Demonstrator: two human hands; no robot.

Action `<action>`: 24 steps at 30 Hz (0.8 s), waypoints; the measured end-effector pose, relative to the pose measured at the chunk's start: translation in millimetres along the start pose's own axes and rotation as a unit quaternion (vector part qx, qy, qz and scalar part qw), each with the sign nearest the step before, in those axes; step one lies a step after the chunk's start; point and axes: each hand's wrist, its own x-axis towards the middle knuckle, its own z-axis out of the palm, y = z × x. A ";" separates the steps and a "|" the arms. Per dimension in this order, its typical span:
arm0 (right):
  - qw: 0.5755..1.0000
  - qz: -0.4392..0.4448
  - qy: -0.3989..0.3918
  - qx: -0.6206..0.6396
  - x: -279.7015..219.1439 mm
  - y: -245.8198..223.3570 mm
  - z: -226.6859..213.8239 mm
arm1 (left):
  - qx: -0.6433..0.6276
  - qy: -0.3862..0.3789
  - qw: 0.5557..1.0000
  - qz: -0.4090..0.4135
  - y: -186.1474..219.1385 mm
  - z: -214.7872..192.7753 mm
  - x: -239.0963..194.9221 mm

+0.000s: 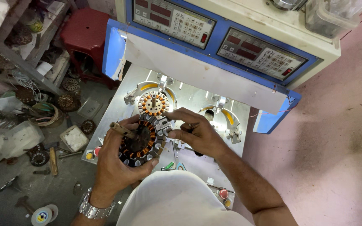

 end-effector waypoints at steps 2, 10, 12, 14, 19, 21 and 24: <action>1.000 -0.018 -0.001 -0.008 -0.5 -2.1 -0.5 | 0.011 0.000 1.000 0.001 4.5 -2.1 0.6; 0.998 -0.058 0.006 -0.022 -8.9 -9.5 -3.7 | 0.097 0.009 0.994 0.040 24.0 -6.8 -1.2; 0.997 -0.070 0.002 -0.012 -11.5 -10.7 -5.1 | 0.111 0.005 0.993 0.047 27.0 -7.8 -1.1; 0.998 -0.060 0.009 0.000 -14.6 -11.0 -4.8 | 0.120 0.000 0.991 0.052 29.7 -9.1 -1.4; 0.998 -0.050 0.020 0.027 -17.7 -13.1 -5.4 | 0.108 0.001 0.993 0.049 35.3 -10.8 0.7; 0.998 -0.048 0.028 0.023 -16.5 -15.4 -6.0 | 0.104 0.004 0.993 0.051 36.6 -10.6 3.5; 0.999 -0.036 0.023 0.029 -13.7 -21.9 -8.0 | 0.086 0.011 0.995 0.051 38.9 -10.6 7.4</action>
